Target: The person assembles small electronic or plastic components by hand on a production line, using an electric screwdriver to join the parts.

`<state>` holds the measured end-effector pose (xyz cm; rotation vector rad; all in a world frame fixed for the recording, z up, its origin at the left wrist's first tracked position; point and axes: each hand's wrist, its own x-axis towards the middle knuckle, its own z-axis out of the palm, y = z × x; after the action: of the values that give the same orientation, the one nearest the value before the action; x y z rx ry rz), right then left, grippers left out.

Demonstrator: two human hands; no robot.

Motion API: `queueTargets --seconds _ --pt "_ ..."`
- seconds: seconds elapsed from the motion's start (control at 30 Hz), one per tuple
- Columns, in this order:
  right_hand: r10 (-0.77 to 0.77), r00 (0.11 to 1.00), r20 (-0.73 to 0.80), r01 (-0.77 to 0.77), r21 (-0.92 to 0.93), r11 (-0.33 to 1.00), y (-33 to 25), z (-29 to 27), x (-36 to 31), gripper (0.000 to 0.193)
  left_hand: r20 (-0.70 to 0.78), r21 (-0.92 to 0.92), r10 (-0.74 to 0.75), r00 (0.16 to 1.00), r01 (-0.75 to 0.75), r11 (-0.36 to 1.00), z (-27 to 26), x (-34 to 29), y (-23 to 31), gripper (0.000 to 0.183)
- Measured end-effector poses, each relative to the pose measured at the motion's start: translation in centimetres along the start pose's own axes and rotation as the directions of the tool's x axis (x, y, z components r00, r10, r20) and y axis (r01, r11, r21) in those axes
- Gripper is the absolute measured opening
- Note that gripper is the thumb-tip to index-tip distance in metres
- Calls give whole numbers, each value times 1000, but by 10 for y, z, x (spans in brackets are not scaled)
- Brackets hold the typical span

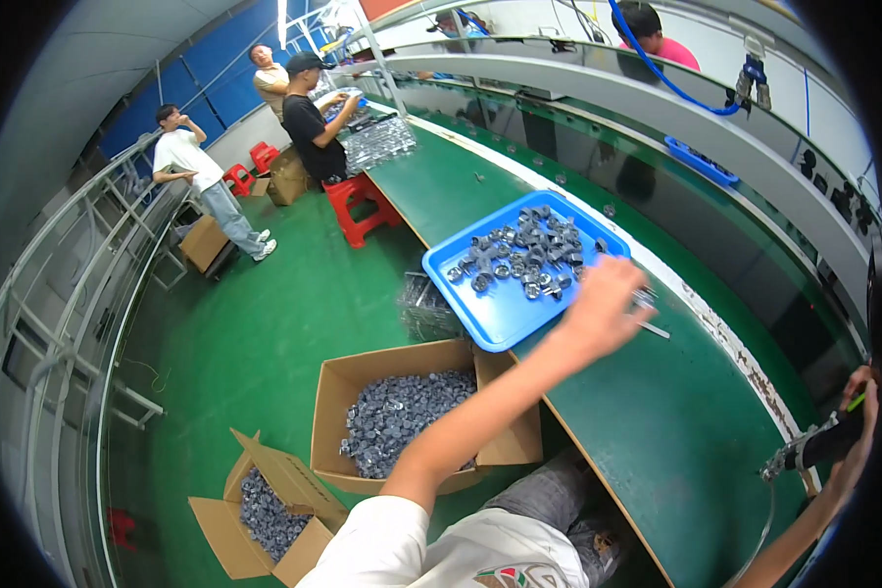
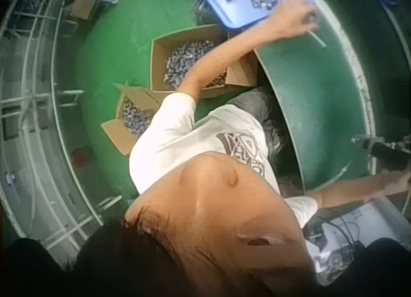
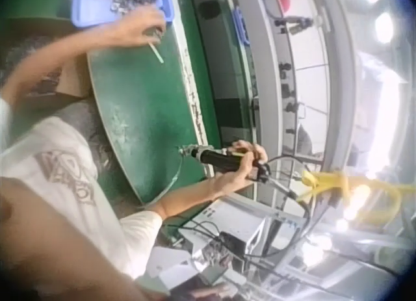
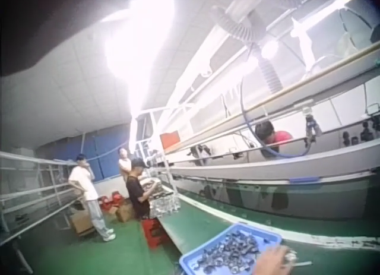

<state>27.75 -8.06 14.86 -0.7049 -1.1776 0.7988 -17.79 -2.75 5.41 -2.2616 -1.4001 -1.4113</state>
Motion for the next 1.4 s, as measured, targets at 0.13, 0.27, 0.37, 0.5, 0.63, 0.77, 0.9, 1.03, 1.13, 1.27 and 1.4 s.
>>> queueTargets --seconds 0.13,0.27,0.37,0.5,0.63,0.77,0.9,1.03,1.13,1.27,1.4 --pt "-8 965 261 132 -462 877 -6 32 -6 38 -61 319 -240 969 246 915 -68 -27 -72 35" --pt "24 940 340 106 -360 927 -2 39 -2 36 -23 342 -352 936 339 877 -82 -59 -92 52" --pt "73 938 338 62 -371 927 -11 51 -8 33 -91 295 -326 941 338 894 -88 -71 -68 55" --pt "111 939 325 17 -369 929 -1 57 -12 34 -70 116 -267 961 274 955 -86 -111 7 51" --pt "135 916 377 -3 -333 943 2 70 -15 43 95 -105 -251 963 260 960 -94 -163 73 41" --pt "174 891 420 -39 -311 950 -5 88 -28 39 204 -275 -216 955 267 924 -78 -212 112 32" --pt "196 899 392 -115 -221 969 -1 103 -36 25 365 -245 -122 923 221 944 -63 -244 126 32" --pt "145 900 412 -132 -61 989 -5 122 -37 25 462 -263 -101 881 245 933 -60 -250 128 37" --pt "128 928 350 -62 -192 979 -11 112 -34 27 508 -293 -54 860 231 928 -46 -239 126 37" --pt "183 928 325 -148 -130 980 -21 104 -34 26 450 -326 -9 893 174 929 -37 -228 130 34" --pt "302 851 430 -241 -191 951 -18 100 -27 24 331 -359 -11 944 137 923 -34 -211 132 33"
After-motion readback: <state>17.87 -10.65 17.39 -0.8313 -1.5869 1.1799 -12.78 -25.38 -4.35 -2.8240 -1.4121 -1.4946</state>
